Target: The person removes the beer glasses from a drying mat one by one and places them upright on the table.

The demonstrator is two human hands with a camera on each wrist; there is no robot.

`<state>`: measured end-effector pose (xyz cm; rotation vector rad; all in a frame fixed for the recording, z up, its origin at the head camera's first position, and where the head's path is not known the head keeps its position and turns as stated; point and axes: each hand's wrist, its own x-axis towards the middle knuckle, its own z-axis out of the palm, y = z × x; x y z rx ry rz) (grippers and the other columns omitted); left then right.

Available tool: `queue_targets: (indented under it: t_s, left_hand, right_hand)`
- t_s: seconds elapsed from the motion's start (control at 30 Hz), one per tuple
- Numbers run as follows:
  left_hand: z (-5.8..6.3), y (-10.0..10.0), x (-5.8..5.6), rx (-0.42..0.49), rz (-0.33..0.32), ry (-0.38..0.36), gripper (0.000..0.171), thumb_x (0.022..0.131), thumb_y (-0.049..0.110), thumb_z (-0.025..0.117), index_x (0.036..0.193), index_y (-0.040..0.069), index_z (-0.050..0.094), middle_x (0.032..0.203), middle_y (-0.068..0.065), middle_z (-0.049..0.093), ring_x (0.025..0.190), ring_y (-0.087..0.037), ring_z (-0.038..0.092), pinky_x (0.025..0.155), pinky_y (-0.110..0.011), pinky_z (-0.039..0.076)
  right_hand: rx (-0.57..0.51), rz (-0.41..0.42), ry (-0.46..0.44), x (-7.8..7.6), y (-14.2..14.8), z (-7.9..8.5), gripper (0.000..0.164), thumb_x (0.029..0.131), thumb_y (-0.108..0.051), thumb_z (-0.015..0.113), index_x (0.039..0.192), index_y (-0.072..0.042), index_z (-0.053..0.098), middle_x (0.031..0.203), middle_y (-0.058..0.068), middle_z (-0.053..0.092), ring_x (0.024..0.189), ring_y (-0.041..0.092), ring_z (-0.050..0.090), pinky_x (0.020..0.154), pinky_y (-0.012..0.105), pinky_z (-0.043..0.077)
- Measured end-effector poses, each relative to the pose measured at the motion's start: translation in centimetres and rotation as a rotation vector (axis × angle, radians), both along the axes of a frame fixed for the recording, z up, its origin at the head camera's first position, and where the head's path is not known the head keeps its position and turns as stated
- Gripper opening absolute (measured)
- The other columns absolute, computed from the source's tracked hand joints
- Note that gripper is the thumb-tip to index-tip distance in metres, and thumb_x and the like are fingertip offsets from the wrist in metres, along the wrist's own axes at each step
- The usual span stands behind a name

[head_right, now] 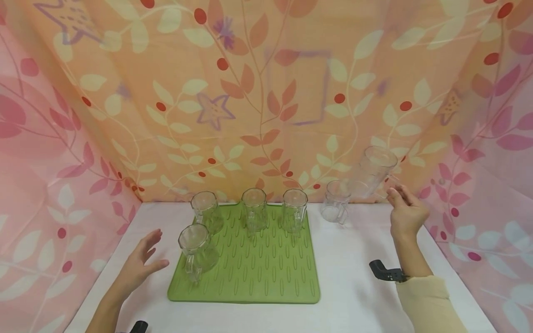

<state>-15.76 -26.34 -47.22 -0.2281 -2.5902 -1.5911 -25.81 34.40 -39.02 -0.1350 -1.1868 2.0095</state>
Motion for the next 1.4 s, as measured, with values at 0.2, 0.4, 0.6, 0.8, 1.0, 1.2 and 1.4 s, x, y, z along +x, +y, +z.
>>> queue_targets:
  t_s: [0.2, 0.4, 0.6, 0.8, 1.0, 1.2, 1.4]
  left_hand:
    - [-1.8, -0.2, 0.4, -0.031, -0.017, -0.036, 0.088, 0.073, 0.017, 0.077, 0.142, 0.005, 0.023, 0.144, -0.019, 0.029, 0.132, -0.039, 0.022, 0.103, -0.061, 0.019]
    - [-3.1, -0.1, 0.9, -0.087, -0.020, -0.060, 0.084, 0.073, 0.023, 0.077, 0.140, 0.005, 0.029, 0.143, -0.019, 0.031, 0.131, -0.040, 0.024, 0.103, -0.060, 0.020]
    - [-4.0, 0.3, 1.3, -0.161, 0.024, -0.115, 0.081, 0.073, 0.032, 0.076, 0.139, 0.010, 0.035, 0.141, -0.017, 0.035, 0.130, -0.039, 0.027, 0.101, -0.062, 0.024]
    - [-4.5, 0.7, 1.3, -0.218, 0.024, -0.184, 0.085, 0.071, 0.038, 0.076, 0.139, 0.011, 0.033, 0.142, -0.020, 0.034, 0.131, -0.042, 0.025, 0.100, -0.066, 0.022]
    - [-4.6, 1.0, 1.4, -0.258, -0.001, -0.238, 0.089, 0.068, 0.041, 0.077, 0.139, 0.008, 0.034, 0.141, -0.023, 0.034, 0.131, -0.044, 0.024, 0.102, -0.064, 0.019]
    - [-5.4, 1.0, 1.5, -0.306, -0.026, -0.202, 0.094, 0.065, 0.041, 0.078, 0.137, 0.000, 0.035, 0.138, -0.027, 0.035, 0.128, -0.046, 0.027, 0.103, -0.062, 0.018]
    - [-6.0, 1.1, 1.6, -0.324, -0.047, -0.153, 0.094, 0.062, 0.041, 0.080, 0.134, -0.004, 0.038, 0.135, -0.027, 0.039, 0.127, -0.046, 0.029, 0.104, -0.061, 0.020]
  right_hand:
    - [-0.053, -0.037, 0.018, -0.3, 1.0, -1.0, 0.038, 0.062, 0.011, 0.076, 0.098, 0.013, 0.065, 0.078, 0.012, 0.069, 0.066, 0.016, 0.068, 0.060, 0.026, 0.053]
    - [0.007, -0.110, 0.001, -0.6, 1.8, -2.4, 0.033, 0.065, 0.009, 0.075, 0.097, 0.013, 0.066, 0.080, 0.010, 0.070, 0.068, 0.014, 0.067, 0.061, 0.022, 0.053]
    - [0.086, -0.199, -0.107, -0.7, 2.5, -4.3, 0.034, 0.068, 0.003, 0.076, 0.100, 0.008, 0.067, 0.080, 0.002, 0.070, 0.065, 0.009, 0.063, 0.061, 0.014, 0.052]
    - [0.022, -0.189, -0.115, -1.1, 2.5, -6.1, 0.031, 0.068, 0.012, 0.072, 0.098, 0.013, 0.065, 0.074, 0.003, 0.068, 0.058, 0.009, 0.061, 0.058, 0.013, 0.052]
    - [0.110, -0.181, -0.182, -1.2, 2.2, -7.9, 0.029, 0.070, 0.012, 0.070, 0.098, 0.013, 0.065, 0.073, 0.001, 0.069, 0.059, 0.005, 0.063, 0.056, 0.013, 0.051]
    - [0.137, -0.171, -0.238, -1.3, 1.4, -9.3, 0.030, 0.071, 0.012, 0.070, 0.099, 0.016, 0.064, 0.068, -0.003, 0.068, 0.055, 0.004, 0.062, 0.054, 0.013, 0.051]
    - [0.173, -0.175, -0.279, -1.5, 0.7, -9.7, 0.024, 0.071, 0.012, 0.069, 0.095, 0.013, 0.066, 0.068, 0.001, 0.068, 0.051, 0.005, 0.058, 0.051, 0.011, 0.050]
